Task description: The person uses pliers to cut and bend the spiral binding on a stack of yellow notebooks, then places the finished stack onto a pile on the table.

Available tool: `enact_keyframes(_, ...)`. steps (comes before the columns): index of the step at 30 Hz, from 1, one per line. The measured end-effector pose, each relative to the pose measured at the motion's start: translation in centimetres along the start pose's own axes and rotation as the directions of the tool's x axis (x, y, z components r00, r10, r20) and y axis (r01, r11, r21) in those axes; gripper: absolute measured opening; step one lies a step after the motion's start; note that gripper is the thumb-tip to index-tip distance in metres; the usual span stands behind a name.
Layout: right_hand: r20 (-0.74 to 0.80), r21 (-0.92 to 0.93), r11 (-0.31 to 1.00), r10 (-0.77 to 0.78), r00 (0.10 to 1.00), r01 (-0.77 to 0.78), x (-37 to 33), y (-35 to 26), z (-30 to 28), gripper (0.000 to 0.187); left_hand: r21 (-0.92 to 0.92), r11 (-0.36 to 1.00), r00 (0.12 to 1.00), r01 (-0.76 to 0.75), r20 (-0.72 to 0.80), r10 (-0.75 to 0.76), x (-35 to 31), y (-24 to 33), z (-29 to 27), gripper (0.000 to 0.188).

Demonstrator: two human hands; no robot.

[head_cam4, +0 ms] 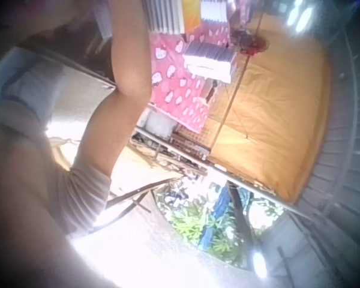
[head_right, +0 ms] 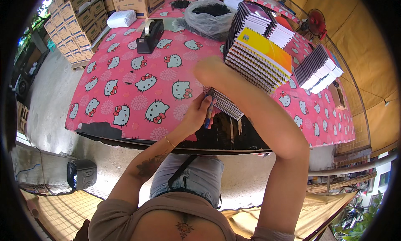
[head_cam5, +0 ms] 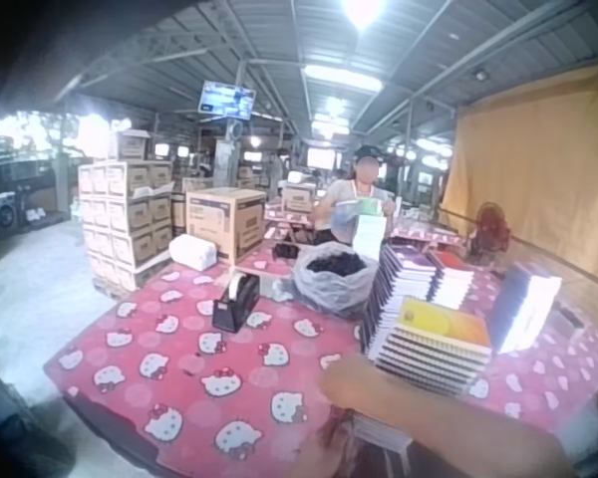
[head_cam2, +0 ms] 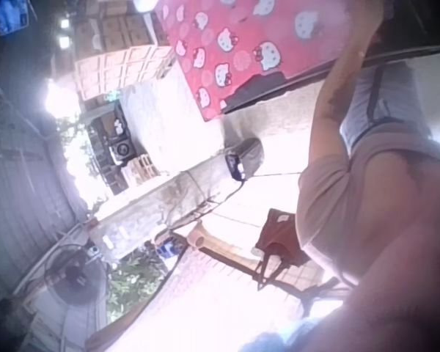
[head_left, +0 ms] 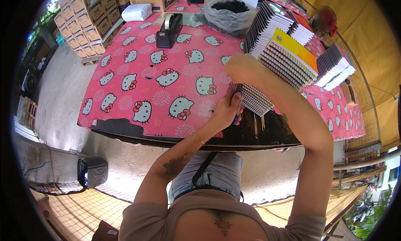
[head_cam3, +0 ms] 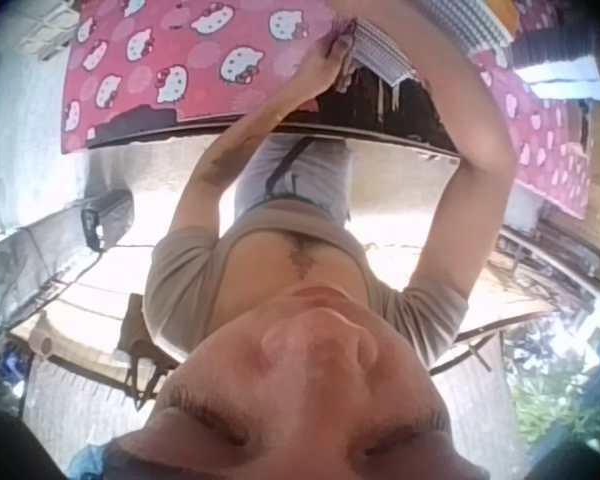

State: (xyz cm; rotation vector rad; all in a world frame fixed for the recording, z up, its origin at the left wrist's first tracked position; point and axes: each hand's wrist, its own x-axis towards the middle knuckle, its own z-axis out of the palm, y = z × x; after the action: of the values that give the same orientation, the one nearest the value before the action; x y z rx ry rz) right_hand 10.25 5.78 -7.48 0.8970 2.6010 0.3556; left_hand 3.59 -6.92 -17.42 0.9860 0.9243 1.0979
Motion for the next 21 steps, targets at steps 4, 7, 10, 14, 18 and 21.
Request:
enact_keyframes(4, 0.032, 0.058, 0.996, 0.064, 0.997, -0.066, -0.1, -0.7, -0.7, 0.021, 0.053, 0.998, 0.997, -0.015, 0.073, 0.012, -1.2, -1.2, -0.5, 0.036)
enact_keyframes(7, 0.069, 0.049, 0.994, 0.089, 0.994, -0.093, -0.3, -1.5, -1.7, 0.021, -0.001, 1.0, 0.999, 0.004, 0.041, -0.004, -1.0, -1.6, -0.6, 0.038)
enact_keyframes(10, 0.102, 0.041, 0.996, 0.071, 0.992, -0.075, 0.0, -1.6, -1.5, 0.021, -0.031, 0.999, 1.0, 0.022, 0.015, -0.021, -0.3, -1.7, -0.9, 0.037)
enact_keyframes(14, 0.015, 0.055, 0.998, 0.027, 1.0, -0.028, 0.1, -1.4, -0.4, 0.02, -0.002, 1.0, 0.999, 0.03, -0.016, -0.03, 0.6, -1.6, -1.1, 0.037)
enact_keyframes(18, 0.036, 0.055, 0.996, 0.063, 0.997, -0.065, 0.3, -0.8, 0.8, 0.019, 0.069, 0.997, 0.999, 0.027, 0.019, -0.029, 0.1, -0.8, -0.7, 0.037)
enact_keyframes(21, 0.026, 0.06, 0.997, 0.045, 0.999, -0.047, 0.0, -0.9, 0.4, 0.02, 0.073, 0.997, 0.999, 0.026, 0.025, -0.028, -0.7, -1.5, -0.8, 0.038)
